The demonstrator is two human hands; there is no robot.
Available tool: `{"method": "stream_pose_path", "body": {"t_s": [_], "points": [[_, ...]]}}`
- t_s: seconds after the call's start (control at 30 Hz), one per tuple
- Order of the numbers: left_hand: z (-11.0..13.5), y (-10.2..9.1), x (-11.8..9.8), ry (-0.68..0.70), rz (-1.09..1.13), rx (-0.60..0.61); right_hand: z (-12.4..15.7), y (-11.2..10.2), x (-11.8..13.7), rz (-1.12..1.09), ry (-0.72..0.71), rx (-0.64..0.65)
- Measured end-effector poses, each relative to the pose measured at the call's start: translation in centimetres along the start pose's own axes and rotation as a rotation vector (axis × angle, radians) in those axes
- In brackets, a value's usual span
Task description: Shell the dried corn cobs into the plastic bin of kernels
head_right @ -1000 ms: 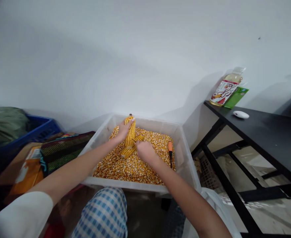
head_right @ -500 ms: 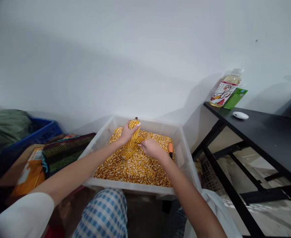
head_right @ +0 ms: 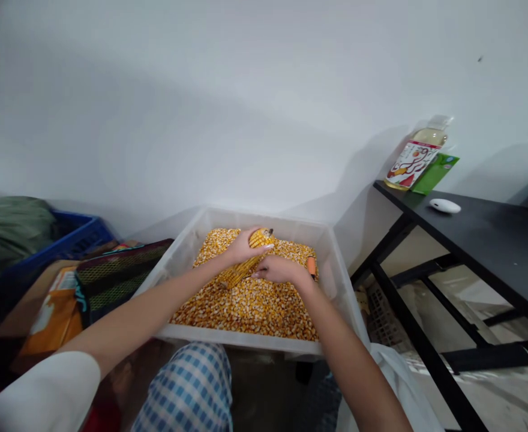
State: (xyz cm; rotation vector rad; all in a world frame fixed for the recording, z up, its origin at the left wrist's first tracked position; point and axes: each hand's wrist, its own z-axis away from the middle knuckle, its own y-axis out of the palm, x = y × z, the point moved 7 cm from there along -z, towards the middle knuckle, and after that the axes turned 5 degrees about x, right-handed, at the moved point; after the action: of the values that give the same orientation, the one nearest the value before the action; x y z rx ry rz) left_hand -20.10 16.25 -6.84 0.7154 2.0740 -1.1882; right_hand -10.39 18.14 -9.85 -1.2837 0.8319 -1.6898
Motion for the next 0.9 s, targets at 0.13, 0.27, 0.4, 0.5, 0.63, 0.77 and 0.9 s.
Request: {"method": "stream_pose_path", "body": {"t_s": [0.13,0.27,0.4,0.5,0.63,0.77,0.9], "points": [[-0.6,-2.2,2.1,-0.099,0.176,-0.166,0.2,-1.5,0.4,0.027,0.018,-0.192],[-0.6,-4.4,5.0,-0.2,0.363,-0.369,0.3,-2.0,0.2,0.094,0.09,-0.3],[-0.5,-4.8,6.2,-0.225,0.416,-0.43,-0.1,-1.6,0.2,0.175,0.176,-0.336],[-0.5,-4.8,6.0,-0.206,0.387,-0.428,-0.4,-1.1,0.5,0.212,0.202,-0.329],[-0.6,-4.3,5.1,-0.196,0.329,-0.378,-0.6,-1.0,0.9,0.199,0.158,-0.335],[-0.4,-3.4,3.1,-0.134,0.229,-0.306,-0.6,-1.2,0.7,0.089,0.075,-0.323],[0.0,-1.7,0.8,-0.064,0.016,-0.18,-0.3,-0.8,-0.4,-0.068,0.033,-0.221]]}}
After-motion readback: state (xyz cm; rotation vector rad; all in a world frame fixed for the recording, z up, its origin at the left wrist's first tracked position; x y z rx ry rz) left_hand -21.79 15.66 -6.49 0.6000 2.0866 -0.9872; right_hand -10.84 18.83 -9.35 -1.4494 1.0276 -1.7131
